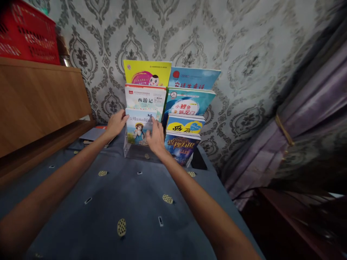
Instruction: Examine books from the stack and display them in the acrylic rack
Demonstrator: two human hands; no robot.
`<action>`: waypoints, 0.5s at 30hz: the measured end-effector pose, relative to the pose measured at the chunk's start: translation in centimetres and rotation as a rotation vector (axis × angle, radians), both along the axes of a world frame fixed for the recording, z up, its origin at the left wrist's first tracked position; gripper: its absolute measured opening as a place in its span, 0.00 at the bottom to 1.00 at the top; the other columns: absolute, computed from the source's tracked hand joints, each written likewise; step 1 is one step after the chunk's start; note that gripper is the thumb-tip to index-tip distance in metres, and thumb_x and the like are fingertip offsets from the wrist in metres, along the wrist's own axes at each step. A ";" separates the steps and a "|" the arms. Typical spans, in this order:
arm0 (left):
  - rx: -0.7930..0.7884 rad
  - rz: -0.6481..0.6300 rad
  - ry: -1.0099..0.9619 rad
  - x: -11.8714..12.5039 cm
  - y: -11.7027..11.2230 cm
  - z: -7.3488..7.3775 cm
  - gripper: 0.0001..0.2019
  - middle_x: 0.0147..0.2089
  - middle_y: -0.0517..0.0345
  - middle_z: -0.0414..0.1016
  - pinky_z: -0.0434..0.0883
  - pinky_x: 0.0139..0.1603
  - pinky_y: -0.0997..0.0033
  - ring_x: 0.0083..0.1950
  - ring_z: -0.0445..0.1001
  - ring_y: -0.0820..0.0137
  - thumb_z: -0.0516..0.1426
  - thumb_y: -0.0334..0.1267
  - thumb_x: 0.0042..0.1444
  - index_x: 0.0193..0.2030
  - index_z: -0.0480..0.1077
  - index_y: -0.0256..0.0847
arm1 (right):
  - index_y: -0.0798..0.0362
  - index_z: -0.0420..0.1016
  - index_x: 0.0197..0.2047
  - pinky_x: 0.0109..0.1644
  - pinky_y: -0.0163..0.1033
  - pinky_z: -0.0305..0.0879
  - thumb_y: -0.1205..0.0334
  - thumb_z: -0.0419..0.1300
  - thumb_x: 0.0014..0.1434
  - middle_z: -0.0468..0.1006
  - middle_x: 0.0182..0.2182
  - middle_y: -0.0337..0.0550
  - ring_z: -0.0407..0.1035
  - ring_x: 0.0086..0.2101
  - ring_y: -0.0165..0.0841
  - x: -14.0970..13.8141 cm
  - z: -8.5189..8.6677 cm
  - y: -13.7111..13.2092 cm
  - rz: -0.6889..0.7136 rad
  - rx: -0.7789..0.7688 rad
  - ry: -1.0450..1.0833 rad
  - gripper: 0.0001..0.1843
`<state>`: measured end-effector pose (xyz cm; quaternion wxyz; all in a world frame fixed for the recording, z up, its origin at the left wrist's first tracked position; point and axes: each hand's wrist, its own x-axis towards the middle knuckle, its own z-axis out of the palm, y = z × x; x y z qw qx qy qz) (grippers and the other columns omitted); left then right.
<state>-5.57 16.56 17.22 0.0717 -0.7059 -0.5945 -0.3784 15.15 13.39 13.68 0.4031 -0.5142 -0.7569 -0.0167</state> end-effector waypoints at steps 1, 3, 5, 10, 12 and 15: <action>0.002 -0.007 -0.010 0.0 -0.1 0.0 0.12 0.48 0.45 0.78 0.68 0.51 0.63 0.51 0.75 0.58 0.49 0.40 0.68 0.49 0.70 0.38 | 0.57 0.49 0.72 0.63 0.50 0.60 0.65 0.49 0.63 0.63 0.62 0.57 0.62 0.58 0.47 0.0 0.1 -0.2 -0.005 -0.006 -0.006 0.35; 0.002 -0.011 -0.031 0.0 -0.1 0.0 0.13 0.48 0.45 0.78 0.68 0.51 0.62 0.51 0.75 0.58 0.48 0.41 0.68 0.50 0.70 0.38 | 0.55 0.51 0.71 0.63 0.50 0.61 0.65 0.49 0.63 0.64 0.62 0.56 0.62 0.58 0.46 0.0 0.2 -0.4 -0.015 -0.023 -0.007 0.34; -0.003 -0.005 -0.056 0.0 -0.1 -0.1 0.14 0.47 0.45 0.78 0.69 0.50 0.62 0.51 0.75 0.58 0.48 0.41 0.69 0.49 0.71 0.38 | 0.53 0.52 0.70 0.62 0.50 0.61 0.66 0.49 0.62 0.65 0.62 0.55 0.63 0.58 0.45 -0.1 0.3 -0.5 -0.020 -0.036 0.018 0.33; -0.048 -0.003 -0.141 0.0 0.7 -0.4 0.15 0.43 0.47 0.79 0.71 0.45 0.66 0.46 0.77 0.60 0.47 0.42 0.69 0.45 0.72 0.37 | 0.55 0.54 0.68 0.61 0.48 0.63 0.68 0.50 0.60 0.68 0.60 0.56 0.65 0.57 0.44 -0.3 0.2 -0.2 0.004 -0.048 0.123 0.33; -0.062 -0.005 -0.173 0.1 1.1 -0.6 0.17 0.42 0.47 0.78 0.72 0.42 0.67 0.44 0.78 0.61 0.46 0.44 0.70 0.43 0.72 0.37 | 0.54 0.54 0.68 0.61 0.48 0.62 0.67 0.51 0.59 0.68 0.60 0.56 0.65 0.57 0.44 -0.4 0.0 0.0 0.004 -0.056 0.150 0.33; -0.086 -0.031 -0.228 0.1 1.7 -0.8 0.18 0.39 0.49 0.78 0.72 0.38 0.71 0.38 0.79 0.64 0.45 0.45 0.70 0.43 0.71 0.37 | 0.51 0.55 0.67 0.60 0.50 0.63 0.65 0.51 0.60 0.70 0.58 0.54 0.66 0.55 0.45 -0.4 -0.4 0.7 -0.004 -0.065 0.222 0.31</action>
